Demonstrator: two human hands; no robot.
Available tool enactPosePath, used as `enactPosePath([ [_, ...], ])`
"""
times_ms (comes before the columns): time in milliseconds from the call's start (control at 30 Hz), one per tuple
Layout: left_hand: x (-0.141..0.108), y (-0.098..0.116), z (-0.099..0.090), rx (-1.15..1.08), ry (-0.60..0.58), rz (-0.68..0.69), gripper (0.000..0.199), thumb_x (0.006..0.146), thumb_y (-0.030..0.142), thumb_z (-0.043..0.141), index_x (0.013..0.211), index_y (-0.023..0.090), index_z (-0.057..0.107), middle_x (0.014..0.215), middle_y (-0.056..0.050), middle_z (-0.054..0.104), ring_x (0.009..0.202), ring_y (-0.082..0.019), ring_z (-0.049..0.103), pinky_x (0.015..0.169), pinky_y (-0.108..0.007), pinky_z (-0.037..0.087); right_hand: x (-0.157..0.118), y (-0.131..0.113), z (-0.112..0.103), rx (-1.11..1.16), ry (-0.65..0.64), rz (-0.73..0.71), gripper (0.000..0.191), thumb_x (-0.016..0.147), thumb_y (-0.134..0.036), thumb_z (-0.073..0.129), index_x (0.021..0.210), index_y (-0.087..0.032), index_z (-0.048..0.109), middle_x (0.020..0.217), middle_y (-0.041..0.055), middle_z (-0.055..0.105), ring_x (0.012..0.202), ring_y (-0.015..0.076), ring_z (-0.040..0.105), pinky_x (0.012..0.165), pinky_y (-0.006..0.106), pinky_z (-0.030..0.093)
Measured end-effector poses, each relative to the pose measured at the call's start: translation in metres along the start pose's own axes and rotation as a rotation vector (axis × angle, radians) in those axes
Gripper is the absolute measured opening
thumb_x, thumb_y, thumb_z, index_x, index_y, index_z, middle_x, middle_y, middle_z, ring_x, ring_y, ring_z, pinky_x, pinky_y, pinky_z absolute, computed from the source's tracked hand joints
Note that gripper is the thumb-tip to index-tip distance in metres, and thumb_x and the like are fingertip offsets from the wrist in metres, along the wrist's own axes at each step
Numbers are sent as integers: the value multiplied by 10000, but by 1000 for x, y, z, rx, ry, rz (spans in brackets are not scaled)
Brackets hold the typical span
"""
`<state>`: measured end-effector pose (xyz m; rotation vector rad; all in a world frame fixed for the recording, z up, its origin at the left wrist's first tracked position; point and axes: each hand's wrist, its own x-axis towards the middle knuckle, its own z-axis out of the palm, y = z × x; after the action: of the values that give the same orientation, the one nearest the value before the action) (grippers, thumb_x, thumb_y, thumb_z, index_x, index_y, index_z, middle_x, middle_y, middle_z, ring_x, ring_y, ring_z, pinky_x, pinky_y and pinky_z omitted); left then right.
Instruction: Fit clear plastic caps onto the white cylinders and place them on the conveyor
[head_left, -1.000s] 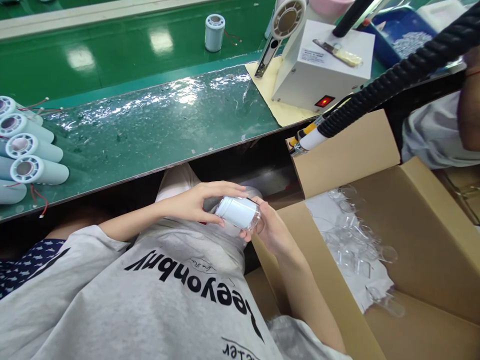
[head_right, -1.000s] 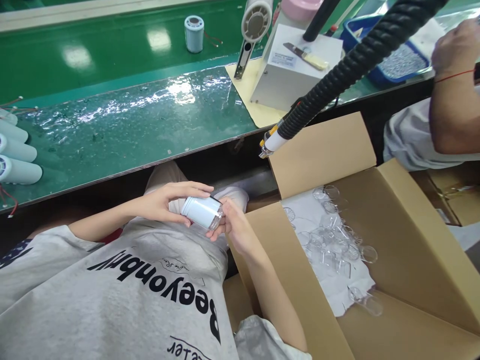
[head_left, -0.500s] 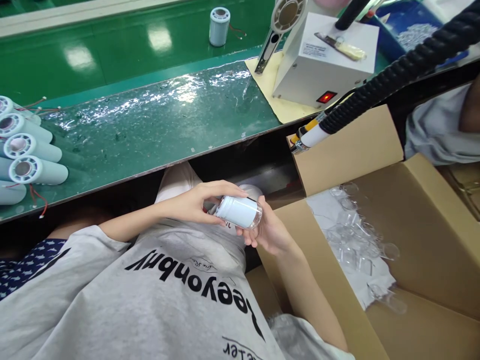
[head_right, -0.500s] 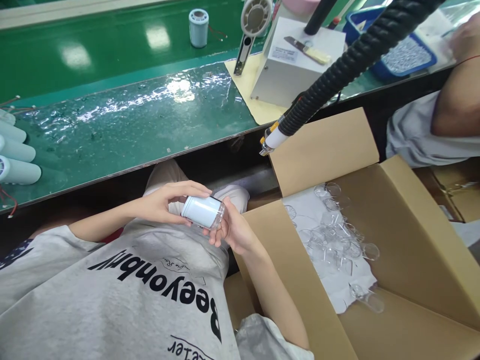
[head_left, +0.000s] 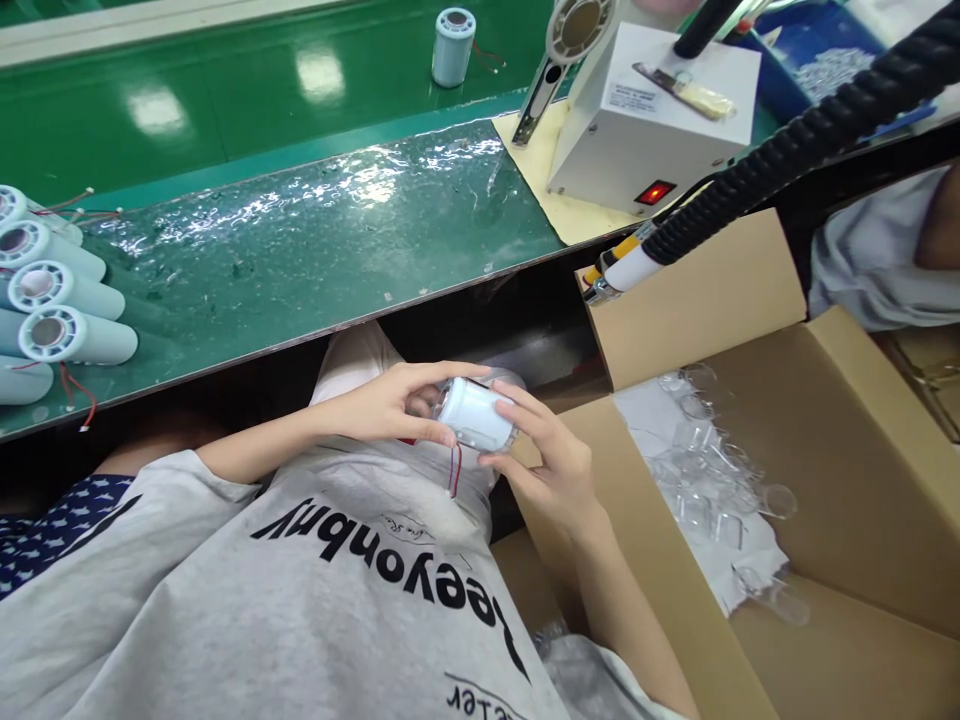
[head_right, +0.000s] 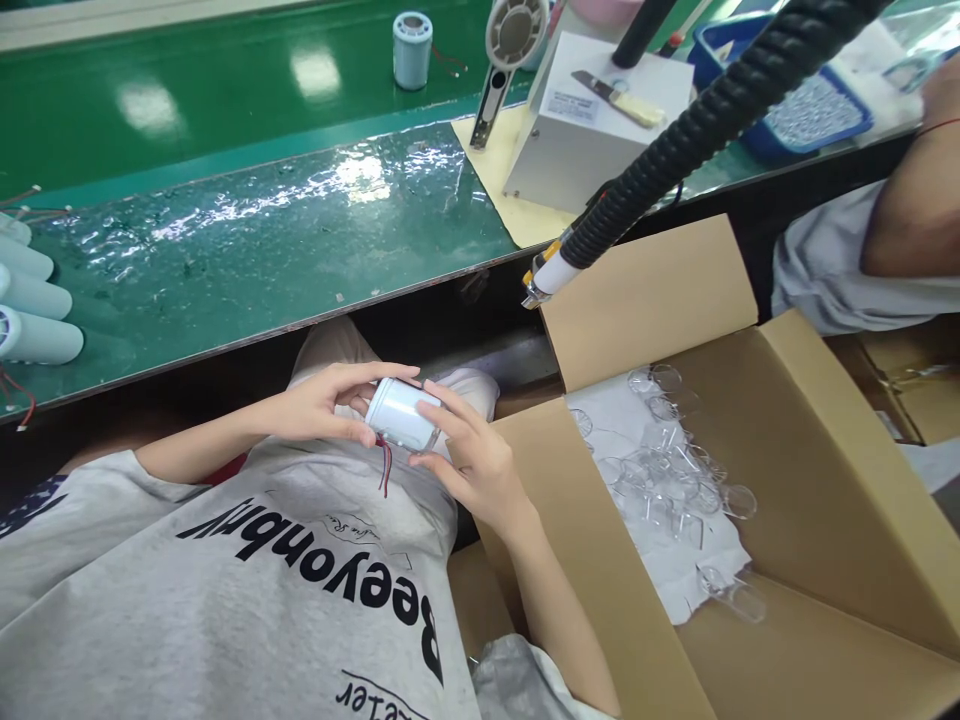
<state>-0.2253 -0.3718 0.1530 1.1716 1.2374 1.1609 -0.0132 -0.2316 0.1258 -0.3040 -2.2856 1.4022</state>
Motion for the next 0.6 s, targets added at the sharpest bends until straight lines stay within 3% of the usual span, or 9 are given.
enactPosePath([
  [67, 0, 0, -1, 16, -36, 96, 760, 768, 305, 873, 1468, 272, 580, 1465, -126, 616, 1274, -263, 639, 994, -331, 566, -2, -3, 1, 183, 2, 126, 521, 882, -556, 757, 1329, -305, 659, 1286, 97, 727, 1165, 314, 706, 919, 473, 635],
  [133, -1, 0, -2, 5, -67, 119, 743, 785, 263, 857, 1473, 286, 578, 1539, -126, 558, 1361, -277, 587, 1062, -351, 537, -4, -4, 1, 324, -7, 191, 520, 886, -575, 748, 1338, -334, 664, 1212, 65, 759, 1075, 287, 738, 886, 443, 644],
  [367, -2, -12, 0, -176, -109, -93, 839, 782, 255, 852, 1540, 267, 492, 1403, -118, 663, 1105, -236, 718, 943, -342, 582, -6, -5, 1, 254, 4, 230, 399, 858, -371, 815, 1251, -342, 752, 1229, 31, 767, 1028, 273, 755, 918, 434, 645],
  [500, -3, -19, 7, -246, -88, -214, 854, 802, 320, 808, 1569, 281, 437, 1381, -113, 662, 1035, -208, 715, 876, -323, 587, -4, -14, 13, 258, -25, 321, 482, 884, -497, 762, 1315, -285, 722, 1199, 56, 776, 904, 247, 768, 860, 401, 647],
  [600, 2, -2, -15, -41, -26, -368, 735, 830, 454, 731, 1497, 231, 518, 1231, -99, 716, 894, -198, 703, 737, -300, 583, -3, -2, 0, 235, -81, 366, 589, 908, -630, 675, 1373, -269, 679, 1245, 78, 754, 975, 259, 762, 879, 392, 627],
])
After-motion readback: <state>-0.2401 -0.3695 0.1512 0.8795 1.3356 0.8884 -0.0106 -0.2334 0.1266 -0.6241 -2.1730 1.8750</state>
